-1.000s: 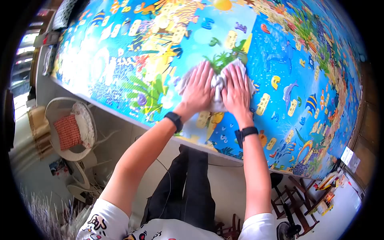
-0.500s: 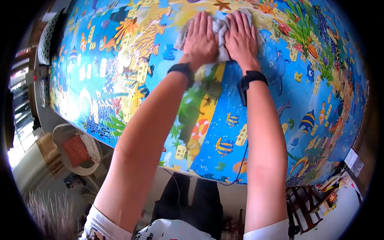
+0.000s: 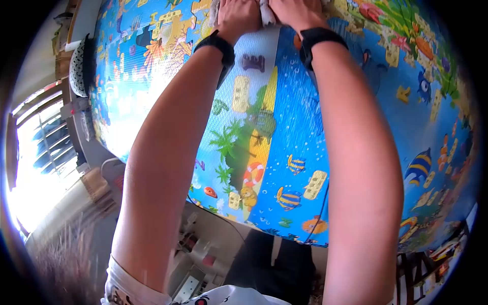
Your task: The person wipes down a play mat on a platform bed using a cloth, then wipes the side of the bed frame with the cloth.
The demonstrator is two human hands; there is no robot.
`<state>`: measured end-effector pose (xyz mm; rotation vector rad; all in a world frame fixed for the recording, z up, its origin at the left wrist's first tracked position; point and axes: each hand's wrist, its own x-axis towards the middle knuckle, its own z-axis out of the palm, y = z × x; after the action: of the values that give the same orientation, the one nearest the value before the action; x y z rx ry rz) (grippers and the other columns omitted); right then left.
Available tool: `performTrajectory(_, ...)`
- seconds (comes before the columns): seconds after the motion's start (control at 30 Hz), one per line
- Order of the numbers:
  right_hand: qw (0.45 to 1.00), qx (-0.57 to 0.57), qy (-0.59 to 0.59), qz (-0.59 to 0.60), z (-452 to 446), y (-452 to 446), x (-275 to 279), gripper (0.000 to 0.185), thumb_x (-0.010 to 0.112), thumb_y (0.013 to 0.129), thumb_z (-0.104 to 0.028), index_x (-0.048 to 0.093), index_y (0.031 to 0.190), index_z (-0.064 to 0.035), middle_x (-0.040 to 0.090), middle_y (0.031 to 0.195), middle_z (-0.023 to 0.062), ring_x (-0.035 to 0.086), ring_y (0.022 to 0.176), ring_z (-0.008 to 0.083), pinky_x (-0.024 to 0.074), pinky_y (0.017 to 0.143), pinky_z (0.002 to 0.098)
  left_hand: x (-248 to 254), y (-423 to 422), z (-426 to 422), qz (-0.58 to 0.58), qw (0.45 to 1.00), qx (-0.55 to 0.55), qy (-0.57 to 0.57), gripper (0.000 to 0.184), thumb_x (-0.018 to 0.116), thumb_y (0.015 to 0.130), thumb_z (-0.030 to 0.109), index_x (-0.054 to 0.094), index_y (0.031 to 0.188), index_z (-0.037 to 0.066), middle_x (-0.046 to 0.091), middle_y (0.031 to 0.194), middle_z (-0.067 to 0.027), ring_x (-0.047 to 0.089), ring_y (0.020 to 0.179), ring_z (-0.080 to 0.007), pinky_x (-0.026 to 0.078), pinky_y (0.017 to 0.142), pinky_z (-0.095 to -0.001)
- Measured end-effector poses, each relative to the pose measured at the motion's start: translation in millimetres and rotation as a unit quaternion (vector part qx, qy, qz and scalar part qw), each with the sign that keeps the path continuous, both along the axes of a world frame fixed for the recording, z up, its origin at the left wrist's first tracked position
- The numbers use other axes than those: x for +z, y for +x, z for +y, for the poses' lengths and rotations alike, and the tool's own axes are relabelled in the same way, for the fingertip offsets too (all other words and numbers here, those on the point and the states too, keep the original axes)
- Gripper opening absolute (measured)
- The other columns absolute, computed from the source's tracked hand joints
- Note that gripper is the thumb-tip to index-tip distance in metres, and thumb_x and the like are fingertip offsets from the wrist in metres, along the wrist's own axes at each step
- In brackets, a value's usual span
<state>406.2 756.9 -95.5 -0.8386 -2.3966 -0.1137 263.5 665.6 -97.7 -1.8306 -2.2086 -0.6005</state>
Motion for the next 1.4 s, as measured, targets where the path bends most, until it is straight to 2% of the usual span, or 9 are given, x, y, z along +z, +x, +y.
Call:
performTrajectory(0.27,0.997,-0.071,-0.033,-0.002,-57,28,13,0.05,0.053,0.098,-0.032,0.06,0.138,-0.0035,0.051,0.151,0.0216,0.041,0.145,0.0379,0.0302,0.118,0.0591,-2,35,-55,0.001,0.998,0.043,0.039,0.061,0.046,0.101,0.028,0.041,0.151,-0.007,0.04,0.156,-0.0326,0.035,0.147,-0.0485,0.027,0.122,-0.054)
performTrajectory(0.37,0.934,-0.124,-0.154,-0.298,-84,47,44,0.052,0.048,0.104,-0.039,0.05,0.15,-0.0135,0.04,0.162,0.0127,0.036,0.151,0.0327,0.034,0.117,0.0578,20,58,-98,-0.022,0.999,0.038,0.013,0.061,0.047,0.101,0.029,0.044,0.149,-0.007,0.042,0.154,-0.0333,0.037,0.146,-0.0483,0.029,0.122,-0.054)
performTrajectory(0.4,0.997,-0.068,0.011,-0.027,-96,59,18,0.05,0.053,0.098,-0.032,0.06,0.138,-0.0024,0.051,0.151,0.0203,0.041,0.146,0.037,0.0314,0.118,0.0568,22,65,-112,-0.023,0.999,0.033,0.017,0.06,0.047,0.101,0.029,0.044,0.149,-0.007,0.042,0.154,-0.0332,0.037,0.146,-0.048,0.029,0.122,-0.0541)
performTrajectory(0.5,0.996,-0.053,0.032,-0.065,-116,89,3,0.053,0.047,0.104,-0.045,0.055,0.146,-0.0122,0.044,0.158,0.0166,0.039,0.149,0.0366,0.0347,0.115,0.0615,31,85,-159,-0.029,0.999,0.024,0.025,0.062,0.047,0.101,0.031,0.043,0.148,-0.009,0.044,0.153,-0.0329,0.038,0.146,-0.0462,0.03,0.121,-0.0537)
performTrajectory(0.57,0.997,-0.051,-0.005,-0.055,-152,106,9,0.054,0.05,0.103,-0.043,0.056,0.146,-0.0103,0.045,0.158,0.0161,0.038,0.149,0.037,0.0336,0.116,0.0627,26,100,-196,-0.034,0.998,0.036,-0.032,0.064,0.046,0.103,0.037,0.041,0.153,-0.004,0.036,0.161,-0.0273,0.029,0.153,-0.0416,0.024,0.125,-0.0512)
performTrajectory(0.7,0.994,-0.037,-0.041,-0.089,-236,148,26,0.056,0.054,0.101,-0.039,0.055,0.147,-0.0076,0.043,0.16,0.0158,0.036,0.15,0.0371,0.0303,0.118,0.0607,36,150,-282,-0.06,0.996,0.058,-0.036,0.064,0.049,0.102,0.037,0.044,0.151,-0.004,0.036,0.161,-0.0277,0.03,0.152,-0.0429,0.025,0.124,-0.0531)
performTrajectory(1.07,0.963,0.092,-0.194,-0.162,-453,295,70,0.069,0.058,0.095,-0.031,0.041,0.156,-0.0038,0.031,0.167,0.0177,0.024,0.157,0.0342,0.02,0.125,0.0561,74,311,-497,-0.128,0.975,0.082,-0.165,0.069,0.055,0.095,0.024,0.036,0.154,-0.007,0.025,0.165,-0.0292,0.021,0.156,-0.0437,0.02,0.125,-0.0533)
performTrajectory(1.23,0.944,0.104,-0.265,-0.169,-460,371,86,0.064,0.055,0.094,-0.023,0.044,0.154,-0.0029,0.033,0.166,0.0171,0.026,0.156,0.0342,0.0216,0.125,0.0556,81,384,-496,-0.164,0.962,0.098,-0.193,0.071,0.054,0.097,0.028,0.036,0.151,-0.013,0.022,0.165,-0.0334,0.015,0.157,-0.0456,0.018,0.126,-0.0549)
performTrajectory(1.4,0.954,0.067,-0.248,-0.152,-408,385,77,0.064,0.057,0.091,-0.017,0.044,0.153,-0.0058,0.033,0.165,0.0172,0.027,0.155,0.0343,0.0238,0.124,0.0539,74,385,-429,-0.137,0.969,0.03,-0.204,0.072,0.049,0.102,0.036,0.032,0.155,-0.011,0.019,0.167,-0.0312,0.013,0.158,-0.0443,0.018,0.126,-0.0539)
